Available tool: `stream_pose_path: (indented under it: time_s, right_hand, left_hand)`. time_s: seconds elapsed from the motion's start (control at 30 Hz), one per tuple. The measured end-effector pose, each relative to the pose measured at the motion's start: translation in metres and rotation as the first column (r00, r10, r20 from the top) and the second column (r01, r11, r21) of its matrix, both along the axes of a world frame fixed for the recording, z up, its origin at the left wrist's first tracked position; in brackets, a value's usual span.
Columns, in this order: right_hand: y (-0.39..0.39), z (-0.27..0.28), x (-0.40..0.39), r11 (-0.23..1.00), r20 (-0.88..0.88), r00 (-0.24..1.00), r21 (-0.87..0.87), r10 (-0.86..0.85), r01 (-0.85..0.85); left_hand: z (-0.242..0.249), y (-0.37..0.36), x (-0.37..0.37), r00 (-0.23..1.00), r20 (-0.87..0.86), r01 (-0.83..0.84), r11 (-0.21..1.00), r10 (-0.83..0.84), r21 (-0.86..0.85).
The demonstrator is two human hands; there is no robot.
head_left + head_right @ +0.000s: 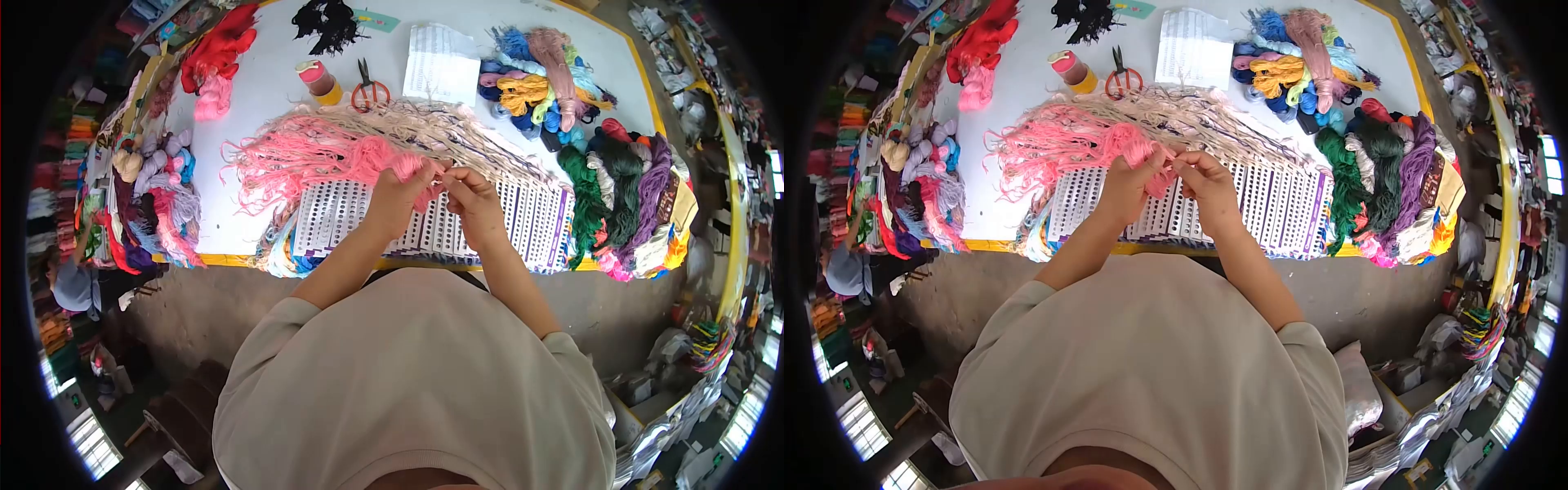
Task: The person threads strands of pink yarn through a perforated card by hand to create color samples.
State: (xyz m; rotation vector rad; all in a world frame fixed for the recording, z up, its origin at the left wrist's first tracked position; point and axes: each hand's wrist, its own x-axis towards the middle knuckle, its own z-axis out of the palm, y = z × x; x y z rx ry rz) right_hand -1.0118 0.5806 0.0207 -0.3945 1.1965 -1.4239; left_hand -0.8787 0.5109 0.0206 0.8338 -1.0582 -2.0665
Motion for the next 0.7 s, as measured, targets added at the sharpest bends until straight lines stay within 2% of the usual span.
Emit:
stream_pose_path:
  time_s: [0.13, 0.23, 0.3, 0.4, 0.43, 0.5, 0.53, 0.57, 0.6, 0.63, 0.67, 0.7]
  right_hand:
    - [0.007, 0.000, 0.007, 0.999, 0.024, 1.000, -0.036, -0.016, 0.017]
    - [0.011, 0.002, 0.013, 0.999, 0.009, 0.999, -0.031, -0.037, 0.038]
    - [0.013, 0.003, 0.017, 0.999, -0.140, 0.990, -0.001, -0.035, 0.035]
    - [0.016, 0.001, 0.016, 0.998, -0.120, 0.991, -0.027, -0.065, 0.062]
    - [0.018, -0.001, 0.015, 0.998, -0.119, 0.991, -0.023, -0.067, 0.065]
    - [0.020, -0.004, 0.010, 0.987, -0.077, 0.987, -0.094, -0.140, 0.133]
    - [0.021, -0.023, -0.001, 0.974, -0.096, 0.982, -0.173, -0.163, 0.144]
    - [0.020, -0.026, -0.009, 0.941, -0.071, 0.950, -0.177, -0.305, 0.289]
    - [0.021, -0.030, -0.028, 0.908, 0.027, 0.925, -0.180, -0.379, 0.378]
    - [0.028, -0.036, -0.055, 0.869, 0.123, 0.886, -0.173, -0.448, 0.464]
    - [0.046, -0.052, -0.094, 0.880, 0.193, 0.893, -0.180, -0.407, 0.440]
    - [0.069, -0.074, -0.141, 0.889, 0.264, 0.893, -0.187, -0.365, 0.419]
  left_hand:
    - [0.007, 0.007, 0.002, 0.997, -0.068, -0.031, 0.999, 0.034, 0.040]
    - [0.010, 0.011, 0.007, 1.000, -0.018, -0.012, 1.000, 0.012, 0.000]
    - [0.014, 0.015, 0.011, 0.977, 0.205, 0.095, 0.984, -0.064, -0.147]
    - [0.028, 0.021, 0.009, 0.979, 0.201, 0.076, 0.972, -0.031, -0.220]
    - [0.019, 0.019, 0.007, 0.979, 0.201, 0.079, 0.973, -0.034, -0.217]
    - [-0.005, 0.009, 0.005, 0.996, -0.077, 0.033, 0.992, -0.042, -0.122]
    - [-0.004, 0.004, 0.004, 0.975, -0.214, -0.028, 0.990, 0.058, 0.138]
    - [-0.018, -0.010, 0.012, 0.944, -0.325, 0.026, 0.972, 0.053, 0.235]
    - [-0.042, -0.032, 0.030, 0.901, -0.430, 0.091, 0.941, 0.062, 0.325]
    - [-0.073, -0.063, 0.057, 0.914, -0.396, 0.061, 0.932, 0.092, 0.358]
    - [-0.094, -0.092, 0.087, 0.926, -0.358, 0.028, 0.919, 0.124, 0.392]
    - [-0.085, -0.108, 0.104, 0.955, -0.083, -0.242, 0.910, 0.285, 0.338]
